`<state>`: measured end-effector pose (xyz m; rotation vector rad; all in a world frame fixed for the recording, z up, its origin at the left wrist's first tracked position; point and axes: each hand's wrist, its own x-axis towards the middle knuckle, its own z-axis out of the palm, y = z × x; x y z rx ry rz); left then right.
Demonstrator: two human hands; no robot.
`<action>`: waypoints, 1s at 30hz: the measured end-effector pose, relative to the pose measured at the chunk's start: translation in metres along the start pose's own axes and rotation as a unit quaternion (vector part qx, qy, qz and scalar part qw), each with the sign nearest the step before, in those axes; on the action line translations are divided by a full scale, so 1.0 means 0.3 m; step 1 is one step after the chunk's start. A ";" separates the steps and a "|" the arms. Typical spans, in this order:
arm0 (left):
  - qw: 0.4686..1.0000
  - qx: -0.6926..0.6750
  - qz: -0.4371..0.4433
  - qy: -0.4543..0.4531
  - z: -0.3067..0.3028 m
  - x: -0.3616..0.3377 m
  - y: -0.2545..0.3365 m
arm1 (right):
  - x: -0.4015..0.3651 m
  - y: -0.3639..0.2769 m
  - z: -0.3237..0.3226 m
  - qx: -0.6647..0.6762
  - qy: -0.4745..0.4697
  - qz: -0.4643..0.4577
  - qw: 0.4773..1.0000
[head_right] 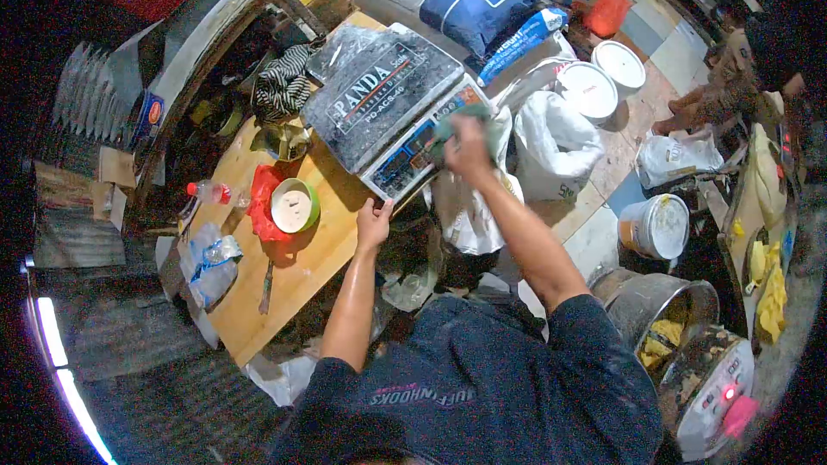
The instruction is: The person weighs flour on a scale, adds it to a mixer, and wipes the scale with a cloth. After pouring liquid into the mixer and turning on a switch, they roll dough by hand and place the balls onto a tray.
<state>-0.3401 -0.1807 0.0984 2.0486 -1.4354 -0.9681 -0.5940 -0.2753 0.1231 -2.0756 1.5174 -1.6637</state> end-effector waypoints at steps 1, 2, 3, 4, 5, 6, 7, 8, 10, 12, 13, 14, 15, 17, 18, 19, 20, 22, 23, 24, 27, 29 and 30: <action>1.000 0.002 -0.010 -0.008 -0.010 -0.009 0.015 | 0.046 0.059 -0.028 -0.063 0.039 0.054 0.996; 1.000 0.003 -0.020 -0.016 -0.011 -0.019 0.022 | 0.101 0.082 -0.053 -0.083 0.048 0.137 0.986; 0.999 0.019 0.003 0.026 -0.001 -0.023 0.015 | 0.115 0.056 -0.041 -0.081 0.059 0.131 0.986; 0.999 0.019 -0.001 0.029 -0.007 -0.032 0.015 | 0.126 0.021 -0.008 -0.078 0.072 0.126 0.986; 0.999 0.014 0.025 0.033 -0.015 -0.031 0.033 | 0.105 -0.042 0.042 -0.030 0.040 0.093 0.994; 0.998 0.007 0.052 0.038 -0.021 -0.031 0.060 | 0.058 -0.131 0.087 0.017 0.006 0.057 0.998; 0.996 -0.078 0.048 -0.022 -0.048 -0.048 0.101 | 0.017 -0.228 0.110 0.047 -0.016 -0.004 0.999; 0.995 -0.082 0.048 -0.017 -0.031 -0.031 0.046 | -0.047 -0.288 0.151 0.052 -0.100 -0.037 0.993; 0.990 0.026 0.138 0.021 -0.028 -0.017 -0.010 | -0.083 -0.423 0.162 0.169 -0.228 -0.133 0.950; 0.983 0.106 0.150 0.003 -0.102 -0.066 0.111 | 0.003 -0.474 0.171 0.158 -0.195 -0.111 0.962; 0.984 -0.107 0.139 0.024 -0.097 -0.075 0.149 | 0.059 -0.494 0.176 0.145 -0.161 -0.081 0.973; 0.978 -0.193 0.079 0.015 -0.074 -0.009 0.060 | 0.140 -0.496 0.187 0.127 -0.137 -0.079 0.979; 0.960 -0.280 0.018 0.017 -0.050 0.057 -0.031 | 0.210 -0.478 0.205 0.084 -0.130 -0.089 0.984; 0.958 -0.280 0.018 0.056 -0.072 0.088 0.022 | 0.299 -0.470 0.228 -0.020 -0.142 -0.119 0.983; 0.959 -0.270 0.011 0.084 -0.069 0.096 0.049 | 0.314 -0.457 0.235 -0.041 -0.152 -0.136 0.978; 0.959 -0.259 0.006 0.111 -0.075 0.108 0.090 | 0.329 -0.443 0.244 -0.062 -0.162 -0.153 0.973; 0.959 -0.248 0.004 0.139 -0.086 0.132 0.136 | 0.342 -0.424 0.255 -0.081 -0.171 -0.170 0.967; 0.956 -0.226 -0.002 0.189 -0.098 0.166 0.211 | 0.361 -0.298 0.285 0.042 -0.308 -0.116 0.943; 0.961 -0.220 -0.019 0.168 -0.078 0.207 0.200 | 0.383 -0.250 0.253 0.017 -0.286 -0.109 0.952; 0.958 -0.249 -0.017 0.143 -0.119 0.166 0.271 | 0.396 -0.126 0.260 -0.069 -0.213 -0.153 0.963; 0.958 -0.246 -0.011 0.149 -0.143 0.135 0.296 | 0.587 0.083 0.099 -0.176 -0.097 -0.085 0.976; 0.951 -0.287 0.019 0.113 -0.138 0.164 0.256 | 0.688 0.171 0.021 -0.299 -0.112 0.022 0.948; 0.954 -0.278 0.021 0.112 -0.135 0.195 0.222 | 0.722 0.122 -0.001 -0.264 -0.076 0.025 0.961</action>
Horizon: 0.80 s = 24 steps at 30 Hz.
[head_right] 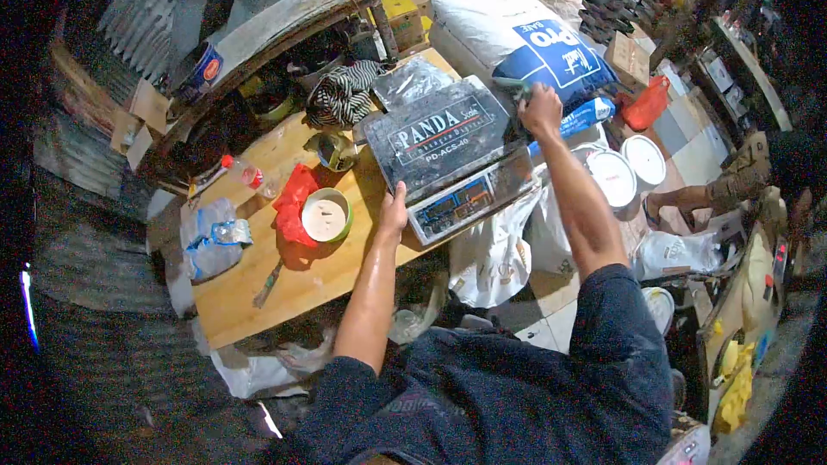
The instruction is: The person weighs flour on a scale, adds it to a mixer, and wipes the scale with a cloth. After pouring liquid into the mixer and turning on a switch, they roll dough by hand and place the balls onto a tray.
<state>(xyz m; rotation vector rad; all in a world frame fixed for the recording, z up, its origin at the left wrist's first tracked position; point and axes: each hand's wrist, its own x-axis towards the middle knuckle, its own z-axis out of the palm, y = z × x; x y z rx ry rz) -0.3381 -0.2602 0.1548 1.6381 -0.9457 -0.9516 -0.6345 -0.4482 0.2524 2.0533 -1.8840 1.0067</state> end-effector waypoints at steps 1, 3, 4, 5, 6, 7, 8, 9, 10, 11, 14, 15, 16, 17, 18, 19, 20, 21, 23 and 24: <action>0.999 -0.036 -0.014 -0.008 0.000 0.046 -0.045 | 0.015 -0.084 -0.055 0.053 -0.014 -0.021 0.998; 0.992 -0.109 -0.058 -0.023 0.015 0.065 -0.133 | -0.050 -0.294 -0.070 0.101 -0.015 -0.115 0.988; 0.993 -0.102 -0.062 -0.024 0.021 0.045 -0.134 | -0.115 -0.423 -0.075 0.144 -0.092 -0.147 0.974; 0.983 -0.175 -0.054 -0.016 0.032 0.023 -0.111 | -0.205 -0.545 -0.072 0.150 -0.087 -0.198 0.965; 0.968 -0.247 -0.045 -0.008 0.036 0.005 -0.088 | -0.276 -0.644 -0.045 0.139 -0.183 -0.211 0.950; 0.948 -0.317 -0.032 0.001 0.038 0.005 -0.070 | -0.365 -0.717 0.018 0.121 -0.168 -0.232 0.950; 0.935 -0.346 -0.075 0.039 0.029 0.009 -0.080 | -0.394 -0.762 0.078 0.133 -0.235 -0.226 0.936; 0.942 -0.326 -0.064 0.050 0.015 0.010 -0.124 | -0.359 -0.781 0.040 0.116 -0.299 -0.218 0.922; 0.949 -0.307 -0.050 0.060 0.005 0.034 -0.157 | -0.328 -0.779 0.068 0.124 -0.293 -0.217 0.923; 0.950 -0.303 -0.047 0.062 -0.001 0.050 -0.129 | -0.306 -0.746 0.121 0.152 -0.291 -0.229 0.916; 0.985 -0.161 -0.005 0.058 0.004 -0.002 -0.039 | -0.231 -0.566 0.234 0.200 -0.191 -0.283 0.918; 0.992 -0.113 0.010 0.052 0.006 -0.014 0.001 | -0.170 -0.477 0.211 0.209 -0.108 -0.278 0.931; 0.996 -0.067 0.028 0.044 0.009 -0.019 0.030 | -0.105 -0.366 0.245 0.077 -0.129 -0.229 0.962; 0.998 -0.020 0.042 0.035 0.014 -0.028 0.032 | -0.040 -0.260 0.222 0.034 -0.075 -0.174 0.981; 0.999 -0.021 0.039 0.029 0.017 -0.028 0.012 | 0.043 -0.161 0.178 -0.043 -0.142 -0.095 0.984; 0.998 -0.017 0.048 0.029 0.022 -0.015 -0.010 | 0.085 -0.057 0.147 -0.067 -0.108 -0.050 0.991; 0.998 -0.014 0.057 0.029 0.029 -0.006 -0.007 | 0.111 -0.003 0.107 -0.092 -0.071 -0.007 0.993; 0.997 -0.043 0.060 0.010 0.024 -0.004 -0.005 | 0.100 0.004 0.102 -0.096 -0.067 -0.002 0.993; 0.999 -0.026 -0.004 0.024 0.030 -0.034 0.105 | 0.042 -0.067 0.051 0.043 -0.028 -0.097 0.994; 0.996 -0.004 -0.077 0.042 0.034 -0.055 0.133 | -0.033 -0.166 0.024 0.087 0.009 -0.189 0.978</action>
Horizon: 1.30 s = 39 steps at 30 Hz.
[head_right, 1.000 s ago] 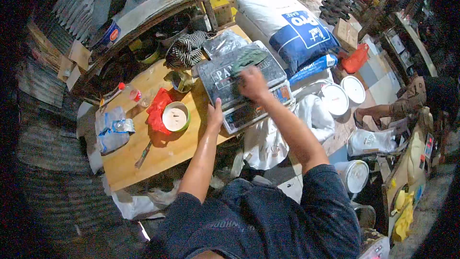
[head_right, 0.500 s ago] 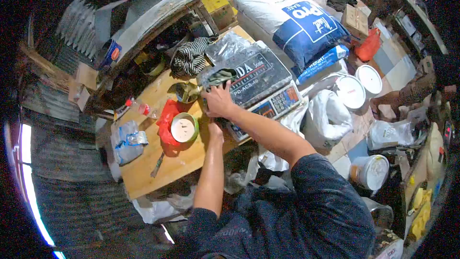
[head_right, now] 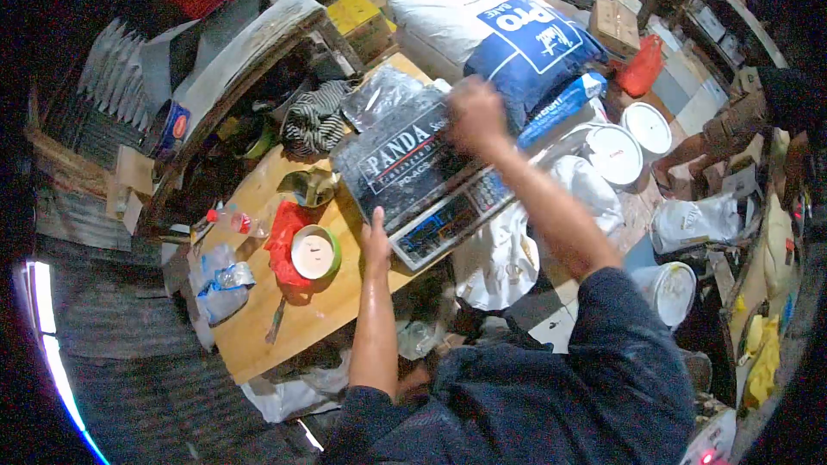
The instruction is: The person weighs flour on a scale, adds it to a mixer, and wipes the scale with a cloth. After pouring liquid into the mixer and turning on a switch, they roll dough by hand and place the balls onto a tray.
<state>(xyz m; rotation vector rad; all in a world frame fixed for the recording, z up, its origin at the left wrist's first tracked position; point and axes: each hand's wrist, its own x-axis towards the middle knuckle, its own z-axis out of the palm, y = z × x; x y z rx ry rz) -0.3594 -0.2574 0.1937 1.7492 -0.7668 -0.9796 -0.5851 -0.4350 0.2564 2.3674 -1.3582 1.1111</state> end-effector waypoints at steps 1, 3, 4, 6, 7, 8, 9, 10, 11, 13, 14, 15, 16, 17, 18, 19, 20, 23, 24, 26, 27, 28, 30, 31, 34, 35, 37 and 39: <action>0.993 -0.097 0.058 -0.018 0.009 0.050 -0.091 | -0.034 -0.132 -0.008 0.063 -0.020 -0.068 0.995; 0.991 -0.123 0.041 -0.024 0.019 0.062 -0.103 | -0.147 -0.338 0.036 0.118 -0.009 -0.144 0.983; 0.990 -0.133 0.027 -0.034 0.010 0.022 -0.058 | -0.173 -0.396 0.011 0.161 -0.003 -0.169 0.972; 0.986 -0.154 0.052 -0.045 0.008 0.051 -0.082 | -0.168 -0.266 0.054 0.137 0.026 -0.157 0.978; 0.981 -0.170 0.079 -0.059 -0.001 0.061 -0.093 | -0.161 -0.140 0.063 0.092 -0.113 -0.087 0.986; 0.983 -0.154 0.077 -0.064 -0.004 0.062 -0.092 | -0.132 -0.018 0.096 0.108 -0.078 -0.052 0.990; 0.984 -0.155 0.073 -0.057 -0.002 0.069 -0.088 | -0.071 0.032 0.056 0.012 -0.060 -0.018 0.998; 0.985 -0.148 0.065 -0.065 -0.003 0.070 -0.088 | -0.014 0.113 0.082 -0.115 -0.097 0.025 0.988; 0.986 -0.139 0.057 -0.076 -0.003 0.069 -0.094 | 0.058 0.144 0.069 -0.149 -0.125 0.066 0.979; 0.983 -0.144 0.084 -0.080 0.001 0.108 -0.139 | 0.139 0.105 0.072 -0.131 -0.114 0.100 0.980; 0.983 -0.146 0.087 -0.073 -0.006 0.119 -0.130 | 0.186 0.041 0.108 -0.078 -0.078 0.092 0.990; 0.982 -0.157 0.052 -0.091 -0.007 0.123 -0.125 | 0.191 -0.070 0.154 -0.021 -0.036 -0.011 0.999; 0.980 -0.164 0.012 -0.111 -0.006 0.119 -0.129 | 0.167 -0.249 0.159 -0.014 -0.058 -0.073 0.996; 0.980 -0.163 0.011 -0.110 0.008 0.115 -0.138 | 0.129 -0.385 0.211 0.107 -0.039 -0.150 0.982; 0.973 -0.226 -0.003 -0.050 0.032 0.107 -0.163 | 0.083 -0.538 0.220 0.131 -0.145 -0.157 0.968; 0.957 -0.288 -0.014 0.011 0.051 0.112 -0.189 | 0.010 -0.626 0.339 0.155 -0.150 -0.224 0.950; 0.974 -0.227 -0.018 -0.006 0.035 0.112 -0.170 | -0.027 -0.659 0.358 0.126 -0.094 -0.294 0.943; 0.986 -0.159 0.004 -0.045 0.012 0.111 -0.119 | 0.108 -0.495 0.427 0.177 -0.167 -0.156 0.957; 0.975 -0.217 0.024 -0.051 0.020 0.103 -0.127 | 0.173 -0.374 0.478 0.060 -0.234 -0.071 0.968; 0.976 -0.206 0.038 -0.057 0.018 0.121 -0.141 | 0.299 -0.077 0.439 -0.161 -0.241 -0.034 0.956; 0.977 -0.198 0.053 -0.060 0.018 0.125 -0.153 | 0.358 0.052 0.389 -0.223 -0.241 0.021 0.944; 0.977 -0.195 0.054 -0.061 0.019 0.129 -0.166 | 0.383 0.084 0.315 -0.214 -0.195 0.051 0.956; 0.971 -0.228 0.057 -0.048 0.027 0.141 -0.171 | 0.401 0.092 0.269 -0.201 -0.145 0.085 0.965; 0.972 -0.223 0.064 -0.049 0.031 0.136 -0.150 | 0.399 0.043 0.337 -0.071 -0.150 0.085 0.983; 0.971 -0.217 0.068 -0.073 0.015 0.116 -0.111 | 0.265 -0.350 0.384 -0.002 -0.108 -0.166 0.980; 0.985 -0.162 -0.007 -0.062 0.004 0.082 -0.061 | 0.214 -0.500 0.354 0.084 -0.203 -0.157 0.963; 0.990 -0.104 -0.077 -0.046 0.009 0.083 -0.045 | 0.087 -0.633 0.414 0.186 -0.139 -0.248 0.941; 0.992 -0.127 0.003 -0.024 0.021 0.127 -0.124 | 0.062 -0.617 0.504 0.268 -0.013 -0.264 0.927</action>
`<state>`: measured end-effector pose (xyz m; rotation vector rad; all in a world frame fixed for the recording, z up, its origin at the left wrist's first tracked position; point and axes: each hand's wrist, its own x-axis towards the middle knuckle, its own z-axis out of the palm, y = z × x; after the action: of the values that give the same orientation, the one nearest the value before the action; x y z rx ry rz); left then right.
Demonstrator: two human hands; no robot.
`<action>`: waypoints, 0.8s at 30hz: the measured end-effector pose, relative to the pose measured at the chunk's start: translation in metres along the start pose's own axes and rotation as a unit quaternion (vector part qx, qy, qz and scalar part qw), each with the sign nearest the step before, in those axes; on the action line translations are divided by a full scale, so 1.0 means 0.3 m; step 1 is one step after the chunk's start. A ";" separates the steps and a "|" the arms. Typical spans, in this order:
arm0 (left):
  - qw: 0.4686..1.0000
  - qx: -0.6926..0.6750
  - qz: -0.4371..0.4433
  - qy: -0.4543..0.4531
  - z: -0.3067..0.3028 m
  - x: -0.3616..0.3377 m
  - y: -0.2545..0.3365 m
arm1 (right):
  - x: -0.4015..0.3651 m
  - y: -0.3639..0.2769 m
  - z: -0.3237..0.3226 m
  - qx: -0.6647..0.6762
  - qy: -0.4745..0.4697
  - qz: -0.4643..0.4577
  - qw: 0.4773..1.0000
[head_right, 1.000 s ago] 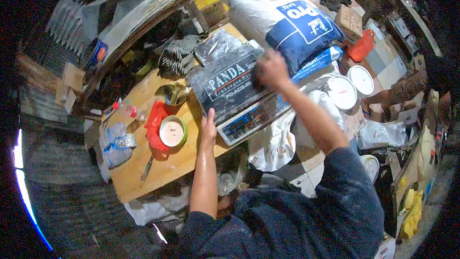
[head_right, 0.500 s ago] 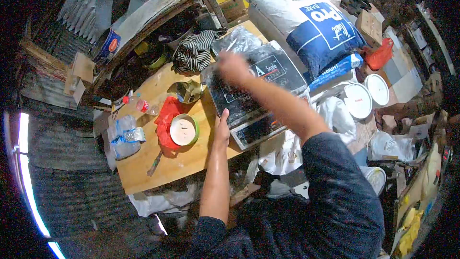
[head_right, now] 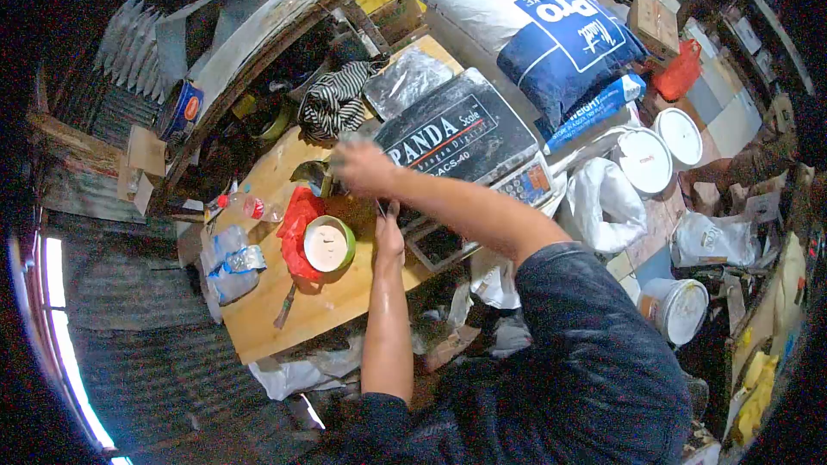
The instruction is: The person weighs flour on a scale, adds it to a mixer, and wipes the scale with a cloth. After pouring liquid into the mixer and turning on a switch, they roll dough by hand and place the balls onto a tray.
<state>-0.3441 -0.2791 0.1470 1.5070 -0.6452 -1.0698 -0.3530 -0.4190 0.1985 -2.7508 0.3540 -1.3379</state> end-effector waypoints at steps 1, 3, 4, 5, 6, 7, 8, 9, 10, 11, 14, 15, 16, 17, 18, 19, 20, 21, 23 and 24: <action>0.999 -0.012 0.040 0.007 -0.009 0.008 -0.021 | -0.018 0.111 0.031 0.007 -0.035 0.142 0.989; 0.992 -0.108 0.039 -0.049 -0.008 -0.003 -0.019 | -0.018 0.228 -0.295 -0.195 -0.168 0.239 0.936; 0.994 -0.092 0.046 -0.039 -0.001 -0.002 -0.010 | -0.072 0.371 -0.371 -0.271 -0.194 0.270 0.904; 0.995 -0.076 0.054 -0.027 0.000 -0.010 0.000 | -0.128 0.458 -0.509 -0.283 -0.154 0.269 0.908; 0.992 -0.107 0.053 -0.051 0.026 -0.055 0.060 | -0.139 0.555 -0.576 -0.363 -0.237 0.374 0.820; 0.991 -0.114 0.059 -0.048 0.035 -0.054 0.065 | -0.168 0.615 -0.665 -0.368 -0.210 0.414 0.806; 0.990 -0.105 0.082 -0.045 0.037 -0.044 0.058 | -0.158 0.600 -0.746 -0.414 -0.268 0.419 0.762; 0.990 -0.093 0.100 -0.041 0.026 -0.041 0.043 | -0.156 0.585 -0.782 -0.382 -0.207 0.422 0.796; 0.990 -0.104 0.086 -0.044 0.023 -0.031 0.031 | -0.130 0.547 -0.755 -0.346 -0.197 0.405 0.823; 0.989 -0.111 0.084 -0.042 0.024 -0.027 0.029 | -0.101 0.484 -0.705 -0.309 -0.189 0.388 0.848; 0.993 -0.081 0.079 -0.033 0.008 -0.006 0.006 | -0.105 0.207 -0.421 -0.174 -0.117 0.138 0.968; 0.993 -0.080 0.080 -0.028 0.005 0.002 -0.008 | -0.123 0.134 -0.352 -0.031 -0.081 0.031 0.996; 0.993 -0.078 0.083 -0.023 0.004 0.011 -0.020 | -0.113 0.021 -0.367 -0.033 -0.098 0.026 0.994; 0.993 -0.076 0.084 -0.019 -0.002 0.018 -0.030 | -0.141 0.078 -0.341 -0.029 -0.097 0.024 0.995; 0.994 -0.075 0.083 -0.016 -0.004 0.027 -0.041 | -0.193 0.191 -0.342 -0.085 -0.080 0.078 0.990; 0.994 -0.062 0.086 -0.022 0.006 -0.019 0.024 | -0.254 0.305 -0.366 -0.141 -0.066 0.134 0.979; 0.996 -0.053 0.073 -0.012 0.016 -0.051 0.065 | -0.252 0.399 -0.481 -0.256 -0.170 0.161 0.938; 0.997 -0.044 0.062 -0.004 0.022 -0.063 0.086 | -0.258 0.475 -0.562 -0.316 -0.215 0.342 0.858; 0.995 -0.048 0.085 -0.028 0.018 -0.052 0.080 | -0.288 0.501 -0.760 -0.458 -0.234 0.381 0.768; 0.991 -0.049 0.109 -0.052 -0.005 -0.076 0.060 | -0.255 0.456 -0.893 -0.357 -0.173 0.507 0.765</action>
<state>-0.3499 -0.2631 0.1706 1.2701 -0.8006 -1.0011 -0.6326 -0.5223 0.2849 -2.3164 2.2479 -0.3931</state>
